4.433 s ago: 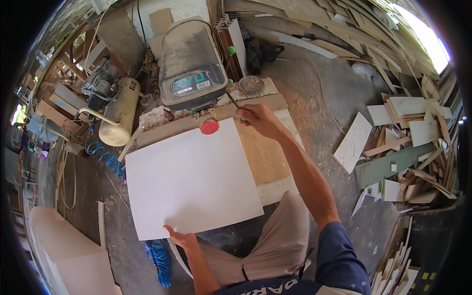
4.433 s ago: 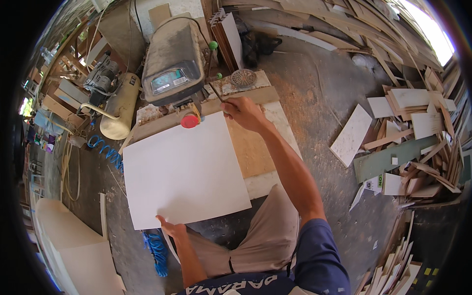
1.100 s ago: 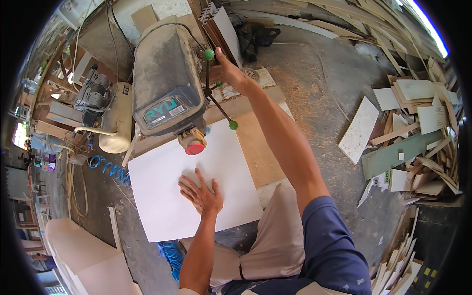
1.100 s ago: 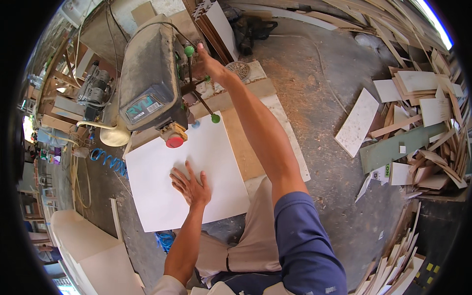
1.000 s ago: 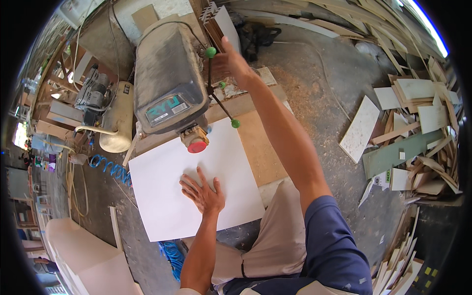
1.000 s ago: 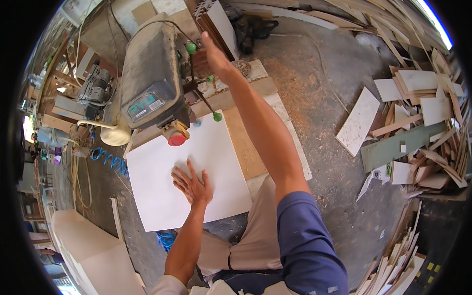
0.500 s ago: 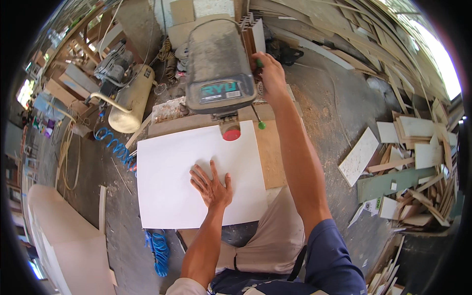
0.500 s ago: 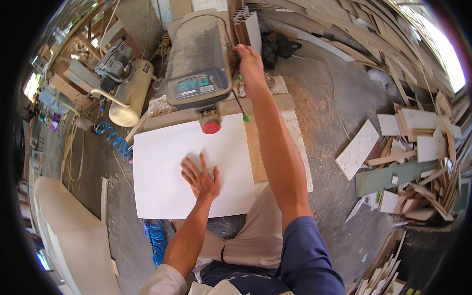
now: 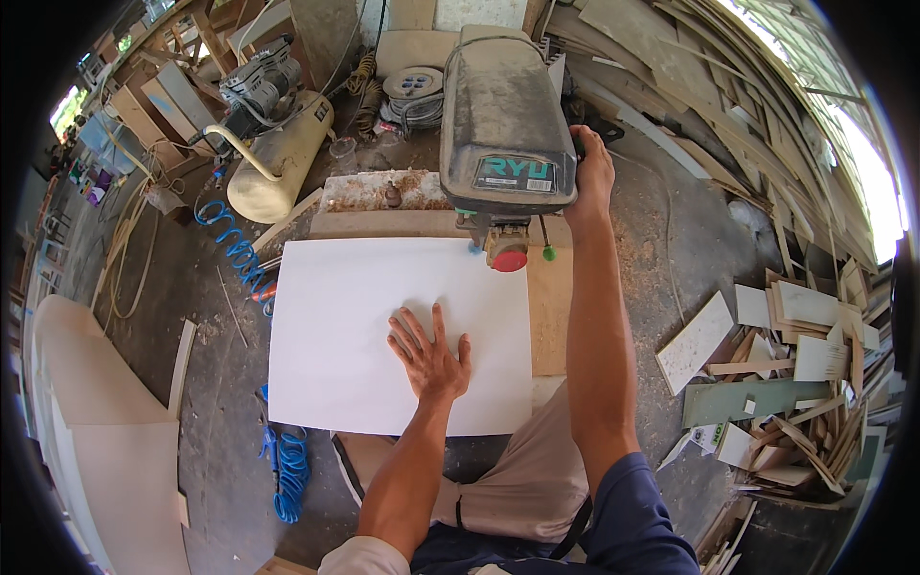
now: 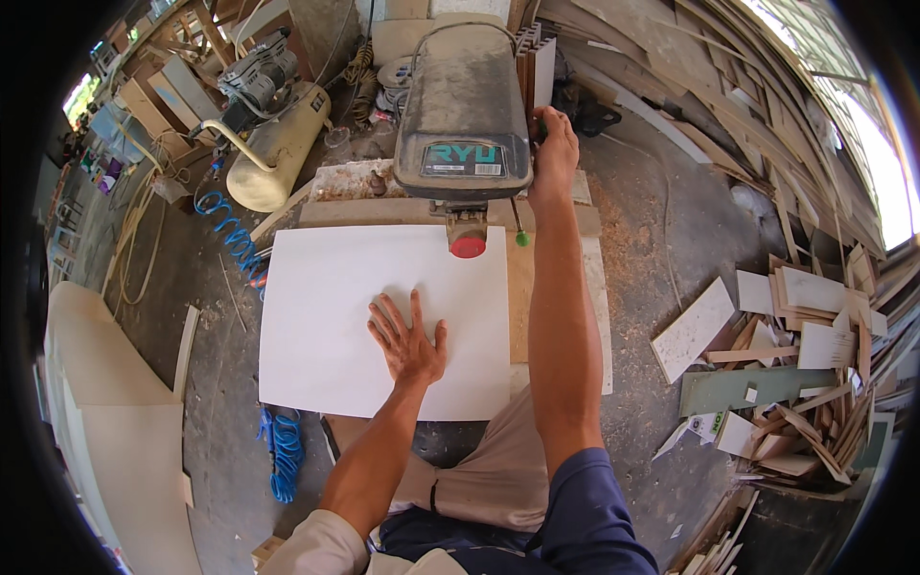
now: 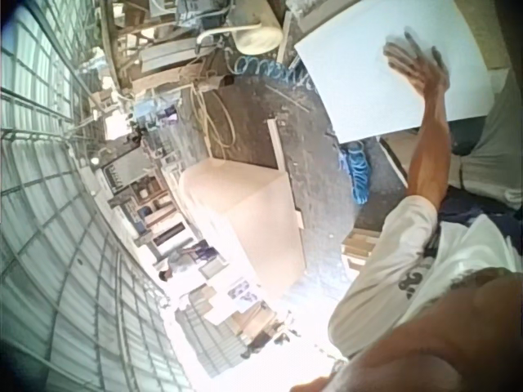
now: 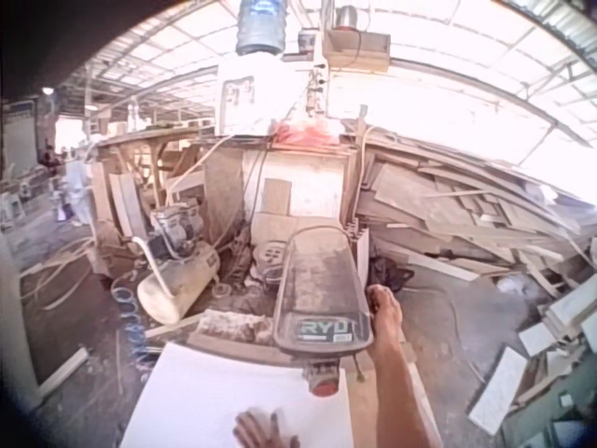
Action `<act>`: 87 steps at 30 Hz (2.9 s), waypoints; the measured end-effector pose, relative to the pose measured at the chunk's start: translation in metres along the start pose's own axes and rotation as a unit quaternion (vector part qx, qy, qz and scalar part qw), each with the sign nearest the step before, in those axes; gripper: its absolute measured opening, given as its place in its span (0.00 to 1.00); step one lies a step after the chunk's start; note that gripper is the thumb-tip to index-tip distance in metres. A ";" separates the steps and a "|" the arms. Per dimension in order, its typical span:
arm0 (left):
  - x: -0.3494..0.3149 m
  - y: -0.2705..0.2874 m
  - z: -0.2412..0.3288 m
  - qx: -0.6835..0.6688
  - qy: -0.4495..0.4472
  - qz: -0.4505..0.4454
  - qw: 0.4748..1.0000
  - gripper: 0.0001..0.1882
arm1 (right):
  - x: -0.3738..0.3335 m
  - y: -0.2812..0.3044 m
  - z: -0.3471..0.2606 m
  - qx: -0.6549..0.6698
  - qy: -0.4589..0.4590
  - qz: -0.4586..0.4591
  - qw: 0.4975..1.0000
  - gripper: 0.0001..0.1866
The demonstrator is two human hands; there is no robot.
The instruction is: The person uses a drill press to create circular holes in a white rectangular wood panel, positioning the wood under the bit and lowering the handle, then cleans the work surface with a blue air blower.
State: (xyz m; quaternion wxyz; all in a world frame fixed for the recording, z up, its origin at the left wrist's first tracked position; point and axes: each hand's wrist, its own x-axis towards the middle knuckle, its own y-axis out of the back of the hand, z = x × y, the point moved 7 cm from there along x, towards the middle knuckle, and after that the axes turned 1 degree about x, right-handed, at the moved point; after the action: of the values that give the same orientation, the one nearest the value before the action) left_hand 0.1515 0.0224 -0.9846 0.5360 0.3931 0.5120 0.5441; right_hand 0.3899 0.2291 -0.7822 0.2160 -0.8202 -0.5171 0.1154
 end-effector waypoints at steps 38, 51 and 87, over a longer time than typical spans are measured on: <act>-0.001 -0.001 0.002 -0.007 0.000 0.000 1.000 0.41 | -0.004 0.003 -0.001 -0.010 0.065 -0.025 0.998 0.11; -0.001 0.002 0.003 -0.007 -0.004 0.007 1.000 0.40 | -0.005 0.005 0.002 0.002 0.069 -0.021 0.997 0.12; -0.004 0.008 -0.001 -0.052 -0.010 0.047 0.997 0.39 | -0.019 0.002 -0.008 0.001 0.083 -0.057 0.995 0.14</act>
State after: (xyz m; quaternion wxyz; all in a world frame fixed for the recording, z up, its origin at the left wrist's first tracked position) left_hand 0.1495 0.0193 -0.9760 0.5346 0.3938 0.4585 0.5907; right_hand 0.3862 0.2091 -0.7770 0.2654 -0.7960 -0.5429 0.0348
